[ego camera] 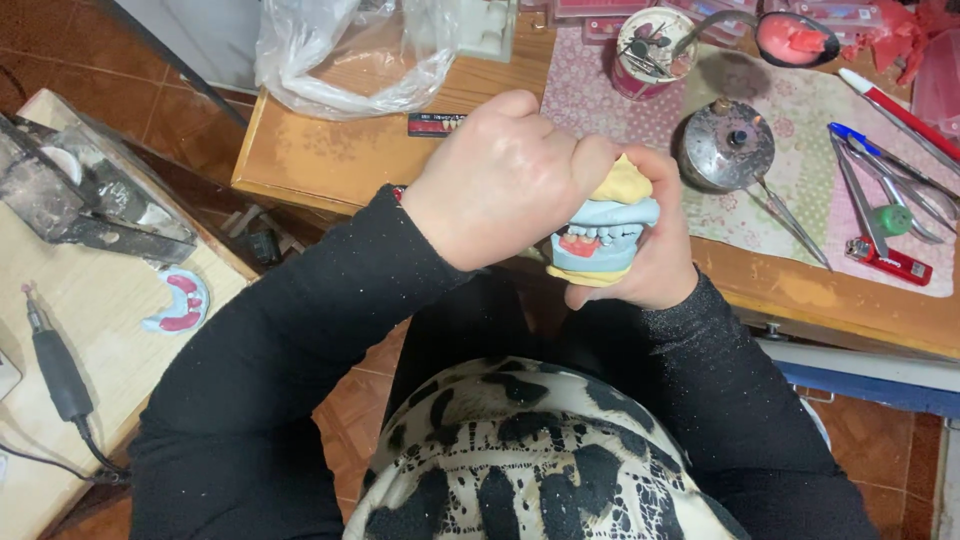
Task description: The person assembles a dental model by placing artificial teeth into a mold held in an articulator. They use a rotary tool to grind a small tooth and apply a liquid from a bottle to the model. The person repeatedly opens and closes the articulator to check the alignment of the teeth.
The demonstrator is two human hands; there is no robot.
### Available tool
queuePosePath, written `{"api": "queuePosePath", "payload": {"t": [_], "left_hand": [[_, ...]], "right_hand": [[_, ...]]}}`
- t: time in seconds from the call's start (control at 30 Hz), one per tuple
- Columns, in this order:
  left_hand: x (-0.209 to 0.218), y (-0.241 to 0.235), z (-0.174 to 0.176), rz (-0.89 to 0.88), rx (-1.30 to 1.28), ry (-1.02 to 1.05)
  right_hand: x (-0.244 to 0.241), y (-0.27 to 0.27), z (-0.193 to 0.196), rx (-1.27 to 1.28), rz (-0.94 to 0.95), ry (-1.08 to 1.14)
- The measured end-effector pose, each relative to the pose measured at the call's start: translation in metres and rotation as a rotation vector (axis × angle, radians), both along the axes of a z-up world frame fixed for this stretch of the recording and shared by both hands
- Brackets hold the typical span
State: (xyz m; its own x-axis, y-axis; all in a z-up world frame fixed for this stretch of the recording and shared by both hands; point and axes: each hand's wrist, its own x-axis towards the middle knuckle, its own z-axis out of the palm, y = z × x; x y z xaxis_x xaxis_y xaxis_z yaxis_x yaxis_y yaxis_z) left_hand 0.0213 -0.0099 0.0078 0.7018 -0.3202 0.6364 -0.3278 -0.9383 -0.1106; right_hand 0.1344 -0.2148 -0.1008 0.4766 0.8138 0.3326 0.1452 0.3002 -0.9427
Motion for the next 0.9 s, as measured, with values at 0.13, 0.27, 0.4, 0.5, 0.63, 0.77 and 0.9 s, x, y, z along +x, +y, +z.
{"api": "queuePosePath", "payload": {"t": [0.13, 0.27, 0.4, 0.5, 0.63, 0.77, 0.9], "left_hand": [[-0.005, 0.0, 0.005, -0.004, -0.001, -0.034], [-0.018, 0.005, 0.011, -0.064, -0.15, 0.146], [-0.032, 0.012, 0.014, -0.201, -0.392, 0.429], [-0.033, -0.007, 0.013, -0.12, -0.393, 0.368], [-0.03, -0.018, -0.014, -0.005, -0.433, 0.283], [-0.025, -0.018, -0.024, -0.053, -0.503, 0.253], [-0.024, -0.019, -0.023, -0.073, -0.534, 0.235]], "right_hand": [[-0.002, 0.0, 0.003, 0.004, -0.027, -0.055], [-0.002, 0.002, 0.004, 0.011, -0.056, -0.091], [-0.001, 0.004, 0.005, 0.016, -0.057, -0.152], [-0.005, 0.008, 0.011, 0.037, -0.019, -0.145], [-0.003, 0.006, 0.011, 0.067, -0.03, -0.159], [0.0, 0.005, 0.01, 0.095, 0.009, -0.204], [0.0, 0.004, 0.011, 0.141, 0.019, -0.301]]}}
